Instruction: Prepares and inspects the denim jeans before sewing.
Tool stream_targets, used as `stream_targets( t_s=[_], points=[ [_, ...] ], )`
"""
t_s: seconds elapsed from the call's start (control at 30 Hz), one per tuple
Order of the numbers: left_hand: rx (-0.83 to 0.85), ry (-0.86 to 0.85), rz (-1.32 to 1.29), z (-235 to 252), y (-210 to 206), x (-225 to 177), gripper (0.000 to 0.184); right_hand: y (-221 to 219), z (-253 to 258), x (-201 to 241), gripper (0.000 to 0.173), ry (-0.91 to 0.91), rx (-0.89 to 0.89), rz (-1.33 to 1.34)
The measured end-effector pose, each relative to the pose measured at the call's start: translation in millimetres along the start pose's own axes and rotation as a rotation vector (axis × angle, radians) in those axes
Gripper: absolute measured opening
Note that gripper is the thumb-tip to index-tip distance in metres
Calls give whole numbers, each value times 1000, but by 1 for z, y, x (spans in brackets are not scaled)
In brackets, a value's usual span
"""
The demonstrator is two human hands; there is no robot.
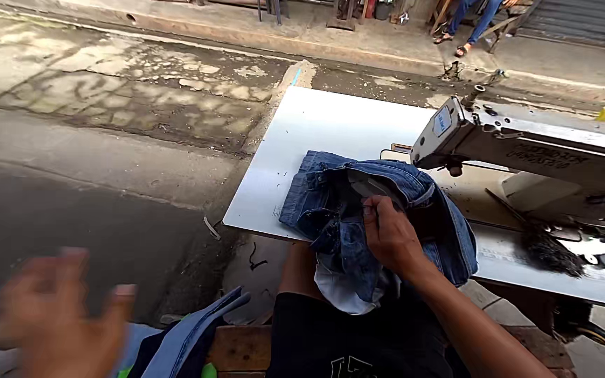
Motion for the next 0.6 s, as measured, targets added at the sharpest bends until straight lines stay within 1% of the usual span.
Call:
stream_targets(
  t_s=[0.03,0.07,0.1,0.13,0.17,0.2,0.23,0.27,0.33,0.37,0.4,0.47,0.5,0.6],
  points=[
    [71,-12,-134,-16,-76,-13,54,-2,-4,2,28,38,-12,-77],
    [133,89,-308,-31,-148,-25,50,-8,-7,0,28,41,9,-127],
    [173,211,-484,-43,-210,-37,48,-17,-10,-3,28,41,21,-172],
    [158,295,-631,-47,-257,-49,55,-25,-12,-8,27,46,9,-206],
    [125,329,-729,-47,-289,-61,67,-30,-12,-13,28,34,-2,-226],
    [96,322,-781,-40,-309,-72,76,-31,-11,-17,29,1,-4,-230],
    [87,285,-774,-29,-321,-81,78,-30,-7,-18,30,-22,-21,-217],
    [109,235,-735,-20,-328,-85,72,-27,-6,-18,30,-26,-49,-183],
    [220,126,-672,-10,-325,-95,48,-13,-4,-18,27,-29,-140,-45],
    [263,74,-710,-7,-313,-103,43,-1,1,-18,24,-21,-214,53],
    [260,43,-797,-7,-293,-112,39,13,7,-17,21,6,-295,157],
    [149,62,-1038,-8,-240,-127,27,44,22,-10,15,90,-440,325],
    [65,66,-1109,-3,-207,-137,26,59,31,-6,14,126,-499,377],
    [-234,-109,-1072,19,-96,-176,26,106,64,11,13,237,-587,493]
  ],
)
Point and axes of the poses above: each hand's wrist, its own z-axis towards the middle knuckle, its own y-axis out of the back of the hand, x = y × z, the point moved 10 cm from there along z, towards the middle knuckle, and after that the axes turned 7 degrees about -x, right-handed, at the moved point
